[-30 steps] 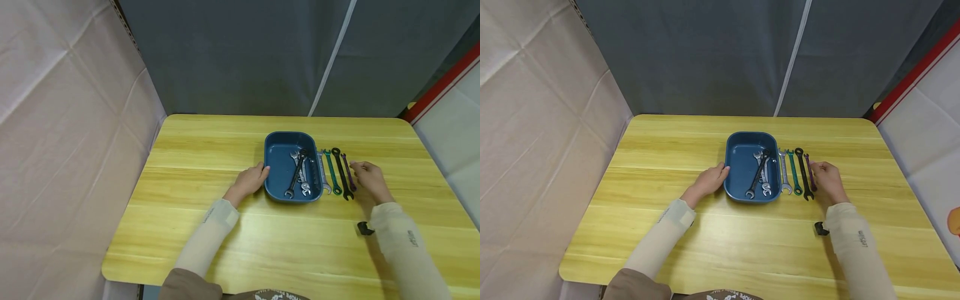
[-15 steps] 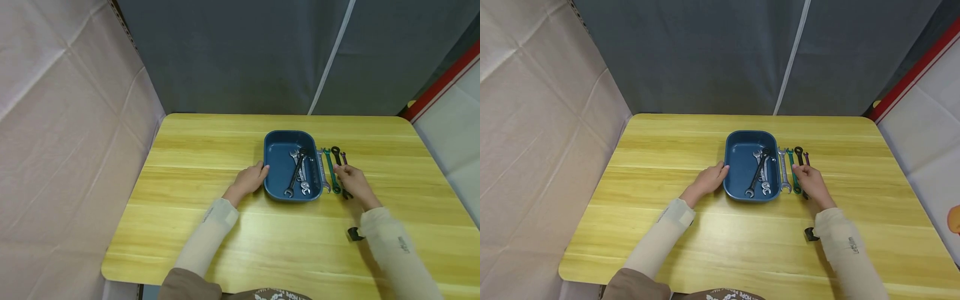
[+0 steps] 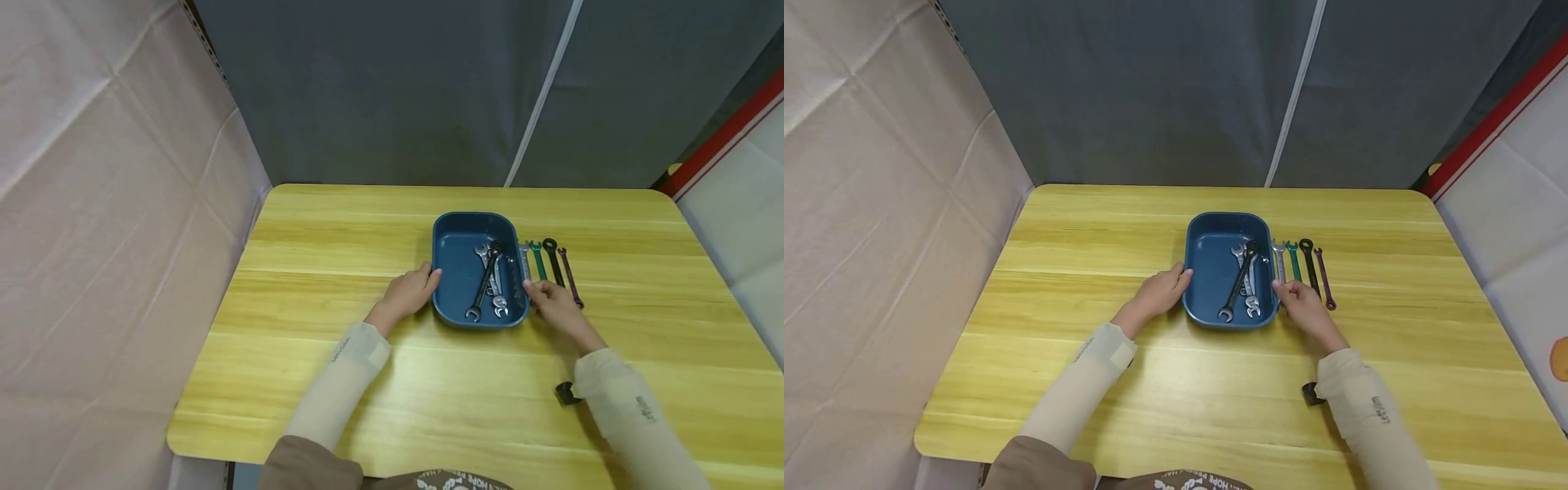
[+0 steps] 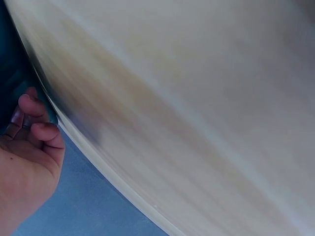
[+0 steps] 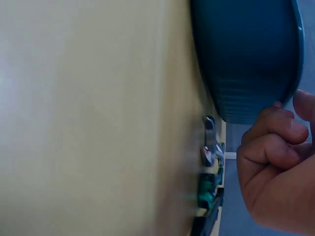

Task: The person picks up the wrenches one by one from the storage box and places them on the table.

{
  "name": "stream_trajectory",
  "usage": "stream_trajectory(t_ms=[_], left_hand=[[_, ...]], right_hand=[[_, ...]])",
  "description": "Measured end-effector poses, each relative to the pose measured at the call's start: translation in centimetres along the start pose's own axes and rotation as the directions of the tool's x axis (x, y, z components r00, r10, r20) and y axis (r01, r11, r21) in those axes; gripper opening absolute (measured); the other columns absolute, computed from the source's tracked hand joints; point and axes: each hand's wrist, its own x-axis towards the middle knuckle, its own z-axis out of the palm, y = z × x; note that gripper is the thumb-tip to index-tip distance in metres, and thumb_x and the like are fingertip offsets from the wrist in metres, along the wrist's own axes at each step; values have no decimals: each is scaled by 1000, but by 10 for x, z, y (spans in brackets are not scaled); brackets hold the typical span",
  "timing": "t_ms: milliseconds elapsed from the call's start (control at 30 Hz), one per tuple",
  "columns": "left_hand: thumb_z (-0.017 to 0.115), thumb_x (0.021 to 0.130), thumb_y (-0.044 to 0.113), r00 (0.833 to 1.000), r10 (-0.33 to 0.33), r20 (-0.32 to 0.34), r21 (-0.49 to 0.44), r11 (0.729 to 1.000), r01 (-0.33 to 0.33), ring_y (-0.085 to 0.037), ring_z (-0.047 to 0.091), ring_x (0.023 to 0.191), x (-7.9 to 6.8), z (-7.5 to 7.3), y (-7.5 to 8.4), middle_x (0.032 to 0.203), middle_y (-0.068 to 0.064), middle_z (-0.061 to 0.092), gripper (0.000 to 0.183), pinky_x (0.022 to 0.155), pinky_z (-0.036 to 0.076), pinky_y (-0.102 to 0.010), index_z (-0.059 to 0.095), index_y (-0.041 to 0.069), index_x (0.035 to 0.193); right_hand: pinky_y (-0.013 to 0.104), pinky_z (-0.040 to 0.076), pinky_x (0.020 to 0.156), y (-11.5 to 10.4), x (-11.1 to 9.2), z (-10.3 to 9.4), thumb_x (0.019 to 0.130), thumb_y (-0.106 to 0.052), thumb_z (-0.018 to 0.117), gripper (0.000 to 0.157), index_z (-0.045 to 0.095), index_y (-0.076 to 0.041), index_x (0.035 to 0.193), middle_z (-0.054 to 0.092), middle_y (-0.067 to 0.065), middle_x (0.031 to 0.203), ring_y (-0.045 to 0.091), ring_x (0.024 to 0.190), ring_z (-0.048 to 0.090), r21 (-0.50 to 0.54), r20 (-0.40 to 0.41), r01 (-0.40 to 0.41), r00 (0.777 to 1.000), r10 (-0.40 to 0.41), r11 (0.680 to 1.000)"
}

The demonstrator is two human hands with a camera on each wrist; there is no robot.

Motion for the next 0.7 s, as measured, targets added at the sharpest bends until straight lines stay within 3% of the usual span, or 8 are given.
stream_trajectory(t_ms=[100,300,467,633,700], left_hand=[[15,103,52,1000,2,2,-1,1000,-2,-23,58,79,0,0,0,88,-8,59,57,71,46,-36,47,9,124],[16,104,50,1000,6,1,-3,1000,-6,-23,58,79,0,0,0,89,-8,58,56,71,46,-36,46,9,125],[15,104,50,1000,-10,-5,20,1000,10,-23,59,82,-1,0,2,96,-9,61,58,74,47,-36,46,8,129],[17,104,50,999,-13,-40,69,997,16,-26,64,89,-3,-2,5,106,-10,65,58,76,50,-39,50,9,127],[19,103,51,998,-13,-69,89,996,19,-26,64,86,-5,-3,5,101,-9,66,55,73,50,-39,54,11,120]], right_hand=[[26,39,58,2,-1,6,100,-51,39,55,51,2,99,45,-2,75,9,65,42,35,-11,-9,1000,9,999],[26,37,60,3,-6,14,99,-55,37,54,48,-4,87,43,-1,74,12,68,42,-1,-37,-4,999,4,1000],[25,35,58,1,-9,24,100,-48,42,49,49,-3,82,42,-6,69,9,64,40,101,-92,8,996,1,995],[24,34,56,-1,-10,29,100,-45,45,48,49,-4,78,40,-10,63,8,61,40,146,-143,-2,989,23,989],[24,34,55,-1,-11,30,100,-46,44,48,49,-5,77,40,-10,62,8,60,39,133,-146,-1,989,20,991]])
